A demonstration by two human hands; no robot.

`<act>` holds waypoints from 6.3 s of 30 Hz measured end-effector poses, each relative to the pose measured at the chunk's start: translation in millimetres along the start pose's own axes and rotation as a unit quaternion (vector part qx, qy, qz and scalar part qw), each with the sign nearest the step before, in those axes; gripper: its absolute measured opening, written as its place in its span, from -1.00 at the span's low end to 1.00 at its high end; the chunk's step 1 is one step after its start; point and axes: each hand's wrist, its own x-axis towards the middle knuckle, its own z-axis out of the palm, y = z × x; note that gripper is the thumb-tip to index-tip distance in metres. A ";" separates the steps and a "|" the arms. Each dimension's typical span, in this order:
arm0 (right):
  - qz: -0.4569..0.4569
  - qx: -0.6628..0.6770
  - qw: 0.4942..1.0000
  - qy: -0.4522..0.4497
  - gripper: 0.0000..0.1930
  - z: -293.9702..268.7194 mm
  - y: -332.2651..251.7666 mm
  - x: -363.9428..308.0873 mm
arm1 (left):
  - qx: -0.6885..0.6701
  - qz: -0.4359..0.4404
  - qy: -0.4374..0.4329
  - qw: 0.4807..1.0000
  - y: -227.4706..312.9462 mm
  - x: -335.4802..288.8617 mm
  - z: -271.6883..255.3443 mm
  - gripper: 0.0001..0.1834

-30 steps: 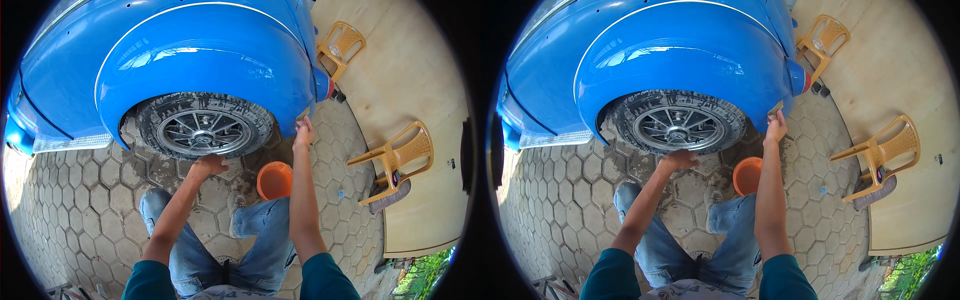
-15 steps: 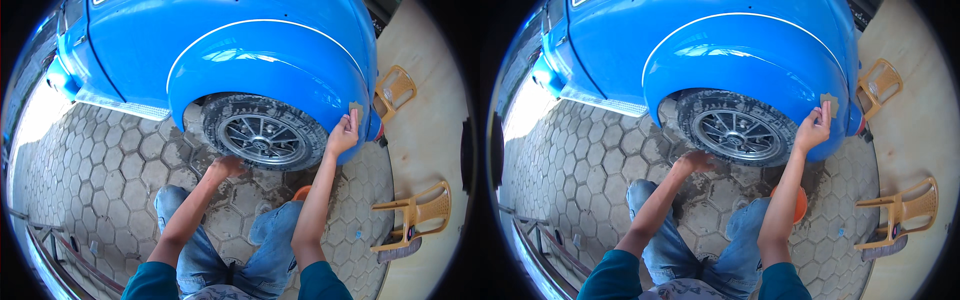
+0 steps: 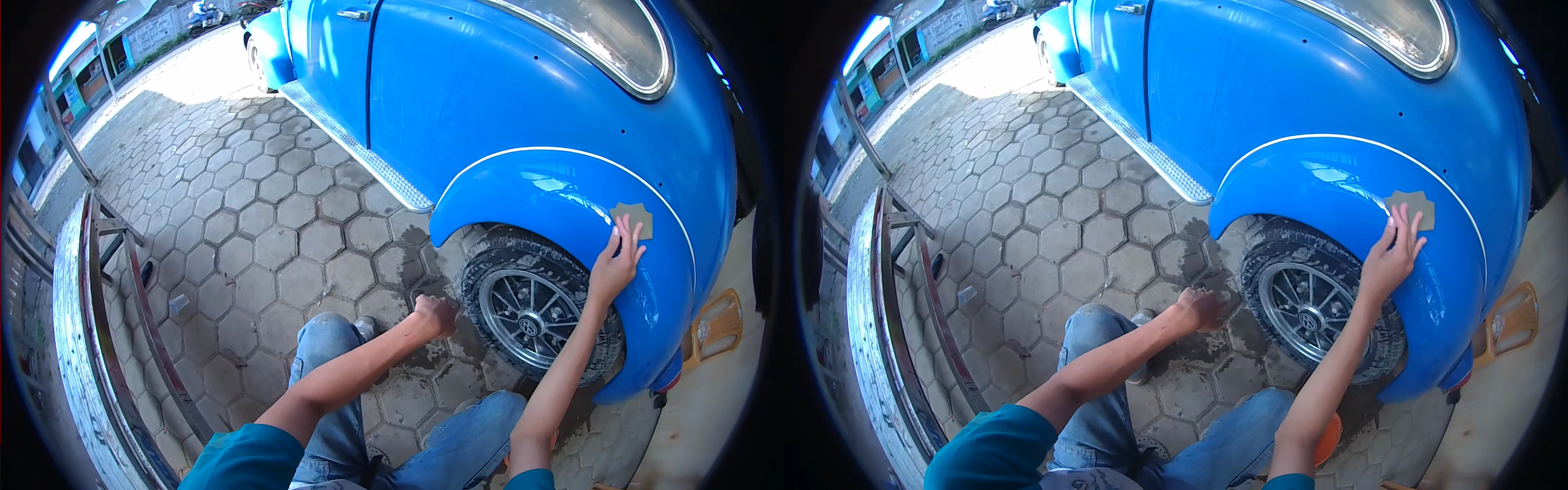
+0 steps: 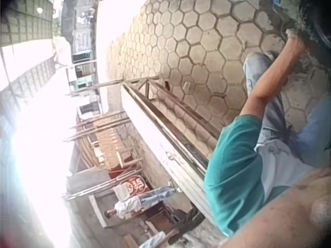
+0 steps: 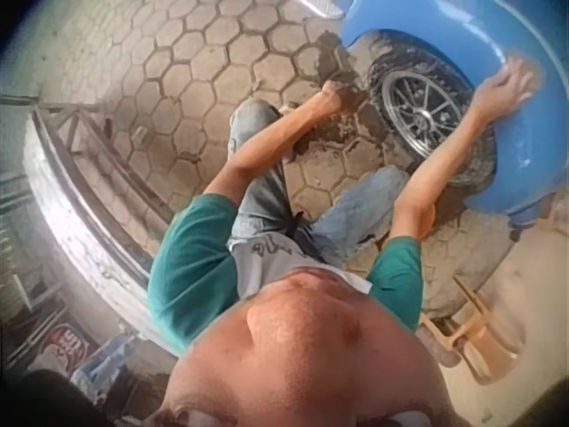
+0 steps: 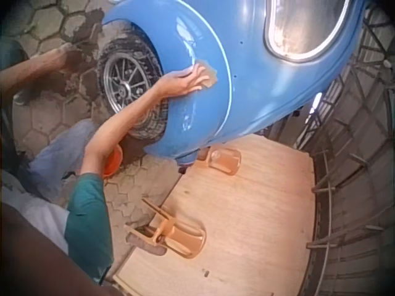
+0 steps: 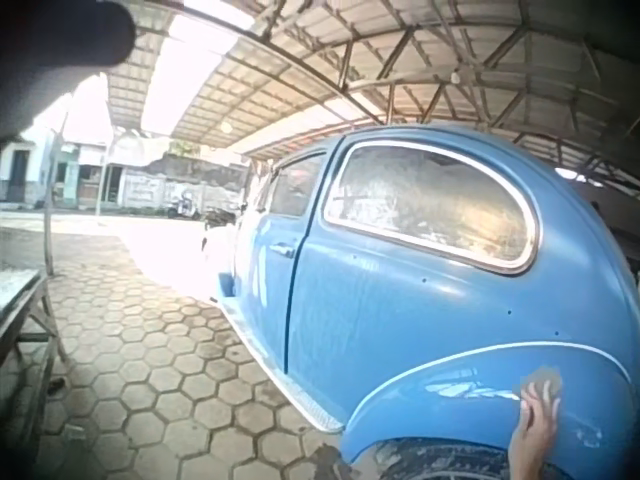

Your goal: The person sands the fender of a car using sandpaper, periodically dipping the sandpaper into a bucket of water and rubbing the car surface.

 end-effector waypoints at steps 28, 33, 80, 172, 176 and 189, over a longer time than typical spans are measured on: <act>-0.264 -0.043 0.953 -0.143 -0.87 -56.1 43.7 14.1 | -0.001 0.121 -0.049 0.991 64.0 20.7 -14.5 -0.42; -0.139 -0.088 0.984 -0.064 -0.91 -111.5 90.9 -13.2 | 0.024 0.167 -0.060 0.984 101.2 38.1 -1.5 -0.43; 0.105 -0.277 0.953 0.056 -0.46 -55.1 92.8 -94.3 | 0.006 -0.010 -0.067 0.998 -47.5 -14.7 22.2 -0.41; 0.013 -0.047 0.990 0.135 -0.70 -14.4 25.5 -95.7 | -0.011 0.139 -0.069 0.988 -6.3 -4.4 9.3 -0.40; -0.008 -0.064 0.991 0.114 -0.66 -30.0 45.7 -99.7 | 0.007 0.133 -0.075 0.988 18.8 4.6 6.1 -0.42; 0.037 -0.103 0.986 0.124 -0.72 -115.6 116.2 -106.5 | 0.006 0.262 -0.090 0.961 127.6 64.9 21.2 -0.33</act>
